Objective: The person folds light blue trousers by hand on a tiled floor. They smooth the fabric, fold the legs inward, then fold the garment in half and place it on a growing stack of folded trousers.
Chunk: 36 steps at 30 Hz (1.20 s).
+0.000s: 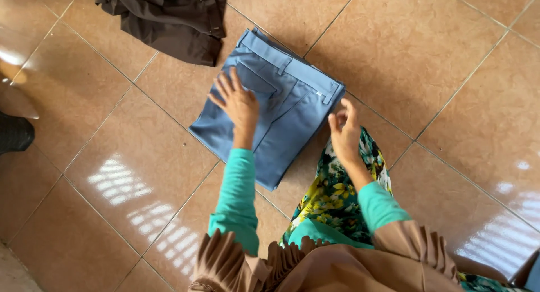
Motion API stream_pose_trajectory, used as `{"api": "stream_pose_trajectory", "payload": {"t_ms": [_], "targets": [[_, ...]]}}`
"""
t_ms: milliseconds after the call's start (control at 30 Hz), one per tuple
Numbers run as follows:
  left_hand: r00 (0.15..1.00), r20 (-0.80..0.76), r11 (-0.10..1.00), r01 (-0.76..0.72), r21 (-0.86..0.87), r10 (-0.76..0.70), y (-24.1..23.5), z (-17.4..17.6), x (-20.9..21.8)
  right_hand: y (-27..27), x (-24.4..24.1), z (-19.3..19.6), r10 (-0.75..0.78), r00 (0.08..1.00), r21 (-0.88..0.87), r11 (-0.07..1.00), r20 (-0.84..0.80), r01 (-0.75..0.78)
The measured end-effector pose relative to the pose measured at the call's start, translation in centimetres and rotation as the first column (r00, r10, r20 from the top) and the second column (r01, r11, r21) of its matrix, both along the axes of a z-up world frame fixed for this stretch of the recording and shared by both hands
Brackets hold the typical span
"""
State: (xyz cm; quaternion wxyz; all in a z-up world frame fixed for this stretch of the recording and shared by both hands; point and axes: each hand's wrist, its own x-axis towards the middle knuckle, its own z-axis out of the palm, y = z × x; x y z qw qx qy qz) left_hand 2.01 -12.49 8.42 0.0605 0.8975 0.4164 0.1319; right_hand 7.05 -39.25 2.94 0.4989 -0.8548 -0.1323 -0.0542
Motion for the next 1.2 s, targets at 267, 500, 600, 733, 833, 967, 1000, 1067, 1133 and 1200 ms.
{"api": "stream_pose_trajectory", "payload": {"t_ms": [267,500,600,733,833,967,1000,1067,1133,1200], "targets": [[0.986,0.145,0.988,0.102,-0.116,-0.085,-12.2,-4.4,2.0,5.2,5.3,4.8,0.351,0.762,-0.516,0.856,0.544,-0.026],[0.996,0.068,0.991,0.073,-0.109,-0.066,-13.5,-6.1,1.9,5.7,4.9,0.9,0.437,0.887,-0.677,0.698,0.148,-0.231],[0.997,0.069,0.997,0.036,-0.068,-0.031,-13.6,-6.7,2.3,5.9,5.0,0.4,0.426,0.887,-0.670,0.712,0.175,-0.210],[0.996,0.087,0.998,0.040,-0.049,-0.036,-13.4,-7.4,2.4,6.0,4.9,0.4,0.419,0.883,-0.659,0.728,0.213,-0.186],[0.997,0.073,0.999,0.039,-0.009,-0.038,-13.4,-7.8,2.5,6.0,5.0,0.3,0.420,0.895,-0.670,0.709,0.150,-0.220],[0.995,0.081,0.997,0.052,0.064,-0.057,-13.8,-6.7,3.4,5.6,5.5,0.9,0.405,0.899,-0.631,0.744,0.165,-0.219],[0.993,0.090,0.995,0.070,0.067,-0.076,-14.1,-6.1,3.7,5.3,5.7,1.1,0.392,0.903,-0.607,0.766,0.176,-0.214],[0.986,0.105,0.990,0.124,0.066,-0.130,-15.5,-4.4,4.7,3.5,6.4,2.0,0.352,0.919,-0.598,0.780,0.175,-0.185],[0.974,0.121,0.981,0.186,0.062,-0.192,-17.7,-3.0,5.8,1.0,7.1,2.4,0.304,0.937,-0.592,0.793,0.174,-0.147],[0.951,0.117,0.957,0.278,0.084,-0.287,-20.5,-1.8,7.0,-2.1,7.8,2.2,0.211,0.948,-0.571,0.820,0.238,-0.039]]}}
